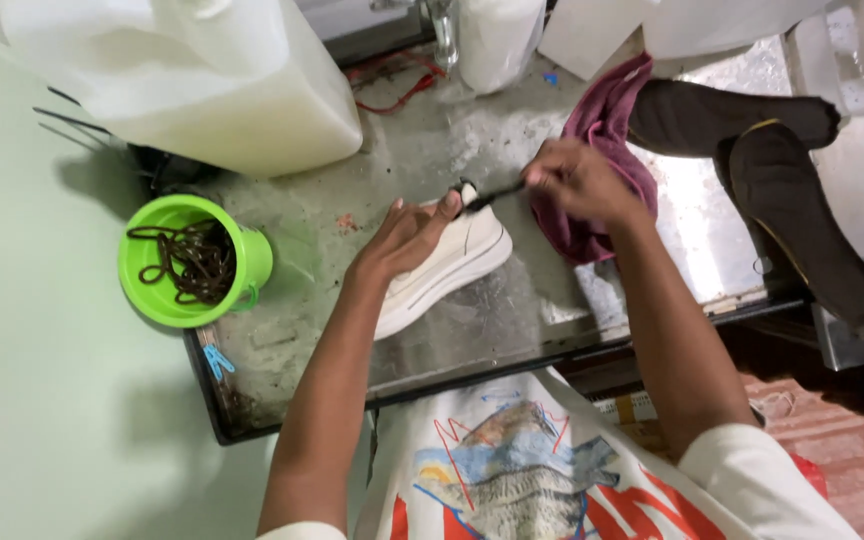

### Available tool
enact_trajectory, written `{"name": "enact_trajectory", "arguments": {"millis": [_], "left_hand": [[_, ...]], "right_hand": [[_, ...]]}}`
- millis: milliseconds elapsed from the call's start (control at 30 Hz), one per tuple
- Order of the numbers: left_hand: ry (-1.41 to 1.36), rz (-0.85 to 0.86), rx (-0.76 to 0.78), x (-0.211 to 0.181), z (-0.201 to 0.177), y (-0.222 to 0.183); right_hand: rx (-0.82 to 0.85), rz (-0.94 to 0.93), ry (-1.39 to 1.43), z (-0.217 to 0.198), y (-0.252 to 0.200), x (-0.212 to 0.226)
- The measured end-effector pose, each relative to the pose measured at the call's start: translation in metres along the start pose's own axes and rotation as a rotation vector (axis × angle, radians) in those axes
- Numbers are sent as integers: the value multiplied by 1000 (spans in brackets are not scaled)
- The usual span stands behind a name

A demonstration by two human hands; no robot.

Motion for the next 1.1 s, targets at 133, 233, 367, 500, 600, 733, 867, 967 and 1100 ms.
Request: {"name": "enact_trajectory", "arguments": {"millis": [133, 233, 367, 500, 600, 733, 867, 967, 1100], "left_hand": [[-3, 13, -22, 1, -2, 1], [-2, 23, -5, 1, 2, -1], [35, -6, -9, 3, 3, 3], [19, -15, -13, -2, 5, -1], [3, -32, -18, -7, 3, -7], [13, -31, -27, -11, -2, -8], [1, -54, -11, -6, 5, -9], [-6, -76, 6, -7, 3, -6], [-41, -89, 12, 2, 7, 3]], "right_hand": [[30, 6, 30, -1, 3, 6], [74, 17, 47, 6, -1, 1], [-1, 6, 9, 0, 0, 3], [-25, -62, 57, 3, 2, 14], [-65, -16, 32, -9, -2, -5], [24, 36, 10, 8, 2, 24], [-76, -14, -42, 4, -6, 17], [-77, -25, -63, 7, -4, 37], [-116, 49, -163, -9, -13, 7]]}}
Point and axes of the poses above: each hand's wrist, its own y-axis towards the middle knuckle, its own z-axis out of the palm, x = y × z, the point moved 6 cm from there along y, towards the middle knuckle, and after that the axes turned 12 degrees about x, right-handed, at the moved point
